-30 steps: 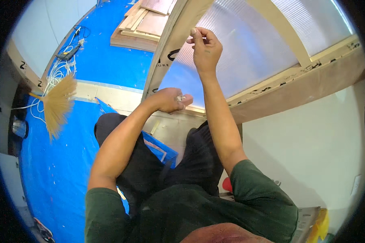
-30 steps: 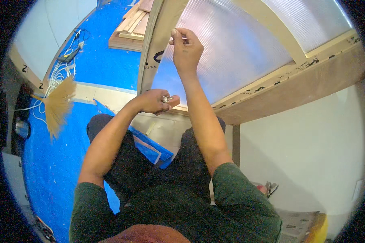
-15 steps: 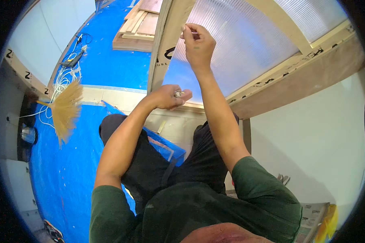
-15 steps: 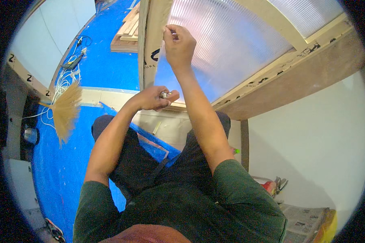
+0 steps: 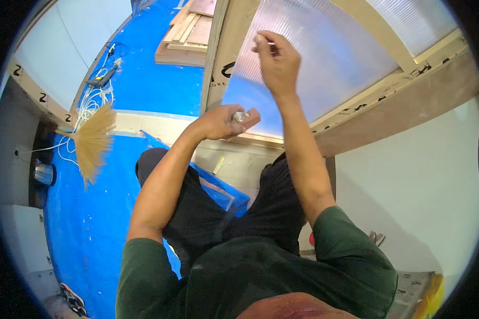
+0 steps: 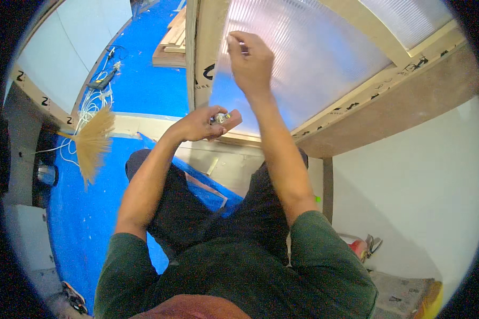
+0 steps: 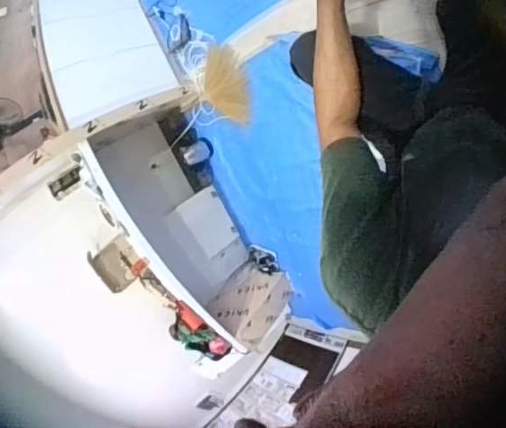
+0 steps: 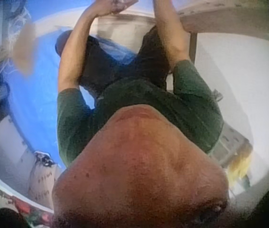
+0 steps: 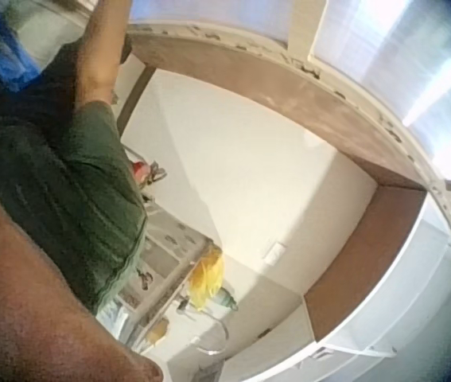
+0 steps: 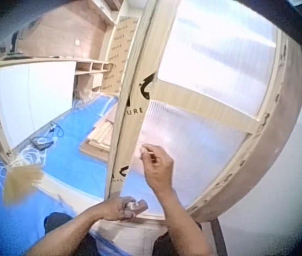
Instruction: The person applies adhesive tape to the perimeter of a wooden frame, uses a small wooden block to press the tape down, peels off the protective backing, and then positions and presses a translucent panel onto the frame.
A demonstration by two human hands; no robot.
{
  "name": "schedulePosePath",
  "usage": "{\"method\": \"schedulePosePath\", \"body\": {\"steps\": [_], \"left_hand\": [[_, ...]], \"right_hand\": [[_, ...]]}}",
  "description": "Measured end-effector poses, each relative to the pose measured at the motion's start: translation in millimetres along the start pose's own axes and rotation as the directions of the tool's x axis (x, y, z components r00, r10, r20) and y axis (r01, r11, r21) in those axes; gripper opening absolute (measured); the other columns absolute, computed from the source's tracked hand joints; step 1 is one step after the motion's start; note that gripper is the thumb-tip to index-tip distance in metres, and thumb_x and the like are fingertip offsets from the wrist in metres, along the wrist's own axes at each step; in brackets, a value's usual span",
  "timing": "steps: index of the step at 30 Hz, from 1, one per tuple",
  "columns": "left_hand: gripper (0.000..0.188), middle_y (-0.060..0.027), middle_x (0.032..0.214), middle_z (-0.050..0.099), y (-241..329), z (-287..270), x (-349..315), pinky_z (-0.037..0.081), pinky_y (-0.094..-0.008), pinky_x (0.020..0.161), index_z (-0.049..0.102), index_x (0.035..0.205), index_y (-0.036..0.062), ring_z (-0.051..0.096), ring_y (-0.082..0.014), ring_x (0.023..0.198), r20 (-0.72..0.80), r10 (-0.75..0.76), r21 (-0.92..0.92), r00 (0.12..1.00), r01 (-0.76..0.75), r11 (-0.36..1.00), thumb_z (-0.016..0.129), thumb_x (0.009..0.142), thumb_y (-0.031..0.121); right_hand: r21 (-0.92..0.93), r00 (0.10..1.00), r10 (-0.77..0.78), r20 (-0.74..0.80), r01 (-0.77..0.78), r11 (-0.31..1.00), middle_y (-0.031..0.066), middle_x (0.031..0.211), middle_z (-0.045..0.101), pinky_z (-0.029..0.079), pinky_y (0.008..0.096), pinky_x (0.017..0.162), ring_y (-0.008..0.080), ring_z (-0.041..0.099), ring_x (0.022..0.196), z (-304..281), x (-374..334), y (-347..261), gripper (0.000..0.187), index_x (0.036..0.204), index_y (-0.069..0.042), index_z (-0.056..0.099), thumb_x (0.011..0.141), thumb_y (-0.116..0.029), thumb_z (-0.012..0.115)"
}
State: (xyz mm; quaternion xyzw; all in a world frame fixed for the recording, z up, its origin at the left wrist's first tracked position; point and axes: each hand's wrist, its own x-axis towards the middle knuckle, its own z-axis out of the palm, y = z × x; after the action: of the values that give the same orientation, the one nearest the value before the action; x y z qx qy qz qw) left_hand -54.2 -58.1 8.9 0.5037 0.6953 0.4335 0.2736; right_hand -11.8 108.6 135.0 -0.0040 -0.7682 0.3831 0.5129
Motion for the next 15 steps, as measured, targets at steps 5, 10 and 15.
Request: {"method": "schedulePosePath", "body": {"steps": [5, 10, 15], "left_hand": [[0.065, -0.0207, 0.126, 0.065, 26, -18, -7, 0.053, -0.038, 0.094, 0.057, 0.137, -0.0026, 0.066, -0.0252, 0.108, -0.466, 0.12, -0.096, 0.876, -0.185, 0.978, 0.084, 0.086, 0.026], [0.064, -0.0199, 0.118, 0.061, 31, -6, 19, 0.05, -0.0433, 0.096, 0.054, 0.133, -0.0016, 0.06, -0.0327, 0.11, -0.849, 0.331, 0.324, 0.412, -0.09, 0.942, 0.087, 0.083, 0.024], [0.068, -0.0228, 0.117, 0.055, 32, 11, 59, 0.047, -0.0469, 0.096, 0.051, 0.133, -0.0032, 0.055, -0.039, 0.108, -0.829, 0.493, 0.503, 0.263, -0.036, 0.864, 0.087, 0.081, 0.021]], "right_hand": [[-0.379, 0.895, -0.434, -0.106, 0.367, 0.85, 0.0094, 0.095, 0.074, 0.055, 0.0368, 0.072, 0.0244, 0.07, 0.081, -84, 58, -57, 0.015, 0.105, -0.007, 0.077, 0.092, -0.014, 0.077], [-0.604, 0.785, -0.616, 0.059, 0.519, 0.604, 0.017, 0.123, 0.063, 0.044, 0.0459, 0.106, 0.0336, 0.06, 0.12, -148, 114, -80, 0.039, 0.123, -0.005, 0.068, 0.087, -0.014, 0.081], [-0.618, 0.789, -0.614, 0.039, 0.502, 0.605, 0.0149, 0.108, 0.066, 0.051, 0.0395, 0.096, 0.03, 0.065, 0.106, -176, 146, -57, 0.017, 0.109, -0.001, 0.071, 0.093, -0.004, 0.071]]}}
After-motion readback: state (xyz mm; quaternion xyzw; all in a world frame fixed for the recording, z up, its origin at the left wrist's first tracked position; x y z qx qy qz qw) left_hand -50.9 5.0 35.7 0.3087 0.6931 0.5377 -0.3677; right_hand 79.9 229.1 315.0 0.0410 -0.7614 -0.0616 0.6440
